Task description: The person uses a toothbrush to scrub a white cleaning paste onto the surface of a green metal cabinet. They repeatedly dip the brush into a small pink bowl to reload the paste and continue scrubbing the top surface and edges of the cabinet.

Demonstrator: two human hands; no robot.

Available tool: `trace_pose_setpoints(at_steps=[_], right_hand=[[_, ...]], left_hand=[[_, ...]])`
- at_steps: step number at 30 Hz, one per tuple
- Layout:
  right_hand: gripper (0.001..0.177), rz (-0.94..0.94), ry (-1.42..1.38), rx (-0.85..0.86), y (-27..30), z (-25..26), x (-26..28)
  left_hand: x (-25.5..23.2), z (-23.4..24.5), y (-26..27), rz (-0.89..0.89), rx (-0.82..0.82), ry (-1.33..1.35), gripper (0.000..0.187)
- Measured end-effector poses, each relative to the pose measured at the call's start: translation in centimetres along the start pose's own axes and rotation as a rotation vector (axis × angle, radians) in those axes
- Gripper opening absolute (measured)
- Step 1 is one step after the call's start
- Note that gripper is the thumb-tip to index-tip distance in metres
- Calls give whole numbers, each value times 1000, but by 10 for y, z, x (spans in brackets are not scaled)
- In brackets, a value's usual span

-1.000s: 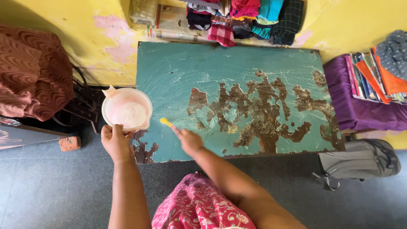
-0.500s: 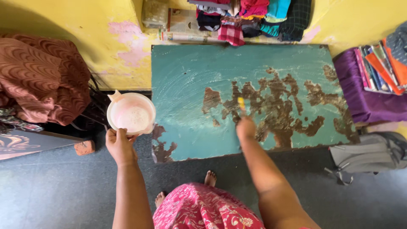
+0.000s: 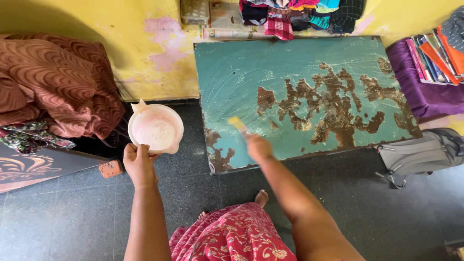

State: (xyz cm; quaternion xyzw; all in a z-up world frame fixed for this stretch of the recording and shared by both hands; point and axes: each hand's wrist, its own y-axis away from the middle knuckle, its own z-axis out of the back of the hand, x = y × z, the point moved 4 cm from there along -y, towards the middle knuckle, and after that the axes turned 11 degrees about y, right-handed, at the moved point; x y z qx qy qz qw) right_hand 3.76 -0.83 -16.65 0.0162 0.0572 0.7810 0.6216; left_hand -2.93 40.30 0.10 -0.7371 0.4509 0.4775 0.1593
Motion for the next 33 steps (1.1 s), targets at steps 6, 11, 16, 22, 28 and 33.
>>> trace_pose_setpoints(at_steps=[6, 11, 16, 22, 28, 33], right_hand=[[29, -431, 31, -219, 8, 8, -41], [52, -2, -122, -126, 30, 21, 112], [39, -97, -227, 221, 47, 28, 90], [61, -725, 5, 8, 73, 27, -88], [37, -432, -198, 33, 57, 36, 9], [47, -26, -262, 386, 75, 79, 100]], left_hand=[[-7, 23, -16, 2, 9, -2, 15], [-7, 17, -22, 56, -3, -49, 15], [-2, 11, -24, 76, 39, -18, 13], [9, 12, -19, 73, 62, 9, 12], [23, -4, -7, 86, 53, 4, 14], [32, -23, 9, 49, 56, -25, 17]])
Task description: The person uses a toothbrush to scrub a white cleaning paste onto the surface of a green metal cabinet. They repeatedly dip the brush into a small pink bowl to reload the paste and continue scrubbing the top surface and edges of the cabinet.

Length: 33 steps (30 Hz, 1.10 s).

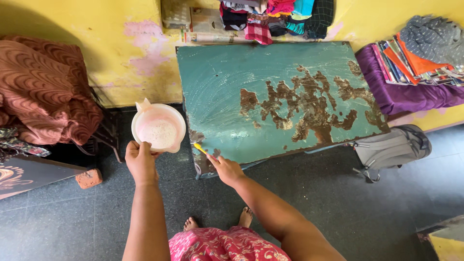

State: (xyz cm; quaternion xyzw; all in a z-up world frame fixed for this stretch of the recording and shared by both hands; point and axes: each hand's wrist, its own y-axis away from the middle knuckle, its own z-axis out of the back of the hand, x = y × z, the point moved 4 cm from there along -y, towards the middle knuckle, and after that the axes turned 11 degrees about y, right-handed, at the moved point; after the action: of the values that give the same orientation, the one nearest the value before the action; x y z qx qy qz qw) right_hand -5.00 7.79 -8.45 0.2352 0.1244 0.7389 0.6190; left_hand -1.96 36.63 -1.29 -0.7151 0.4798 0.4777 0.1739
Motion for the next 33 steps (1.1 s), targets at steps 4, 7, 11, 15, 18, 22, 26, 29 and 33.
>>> trace_pose_setpoints(at_steps=[4, 7, 11, 15, 18, 22, 26, 29, 33], right_hand=[[63, -250, -316, -289, -17, 24, -98], [50, -567, -176, -418, -28, 28, -234], [36, -638, -155, -632, -20, 30, -318], [36, -369, -248, -710, -60, 8, -222], [55, -73, -128, -182, -59, -23, -86], [63, 125, -112, -32, -29, -5, -42], [65, -261, -188, -241, -57, 26, -179], [69, -570, -248, -384, -43, 53, -323], [65, -756, -167, -413, -22, 67, -420]], left_hand=[[5, -18, 22, -28, 8, 44, 16], [7, -27, 44, -32, -10, 21, 16], [15, -36, 66, -54, -59, 6, 16], [29, -45, 80, -62, -65, 13, 14], [31, -53, 85, -54, -75, 9, 15], [27, -61, 90, -64, -69, 54, 15], [27, -62, 94, -85, -62, 53, 14], [32, -63, 94, -107, -49, 52, 18], [41, -70, 98, -76, -74, 27, 18]])
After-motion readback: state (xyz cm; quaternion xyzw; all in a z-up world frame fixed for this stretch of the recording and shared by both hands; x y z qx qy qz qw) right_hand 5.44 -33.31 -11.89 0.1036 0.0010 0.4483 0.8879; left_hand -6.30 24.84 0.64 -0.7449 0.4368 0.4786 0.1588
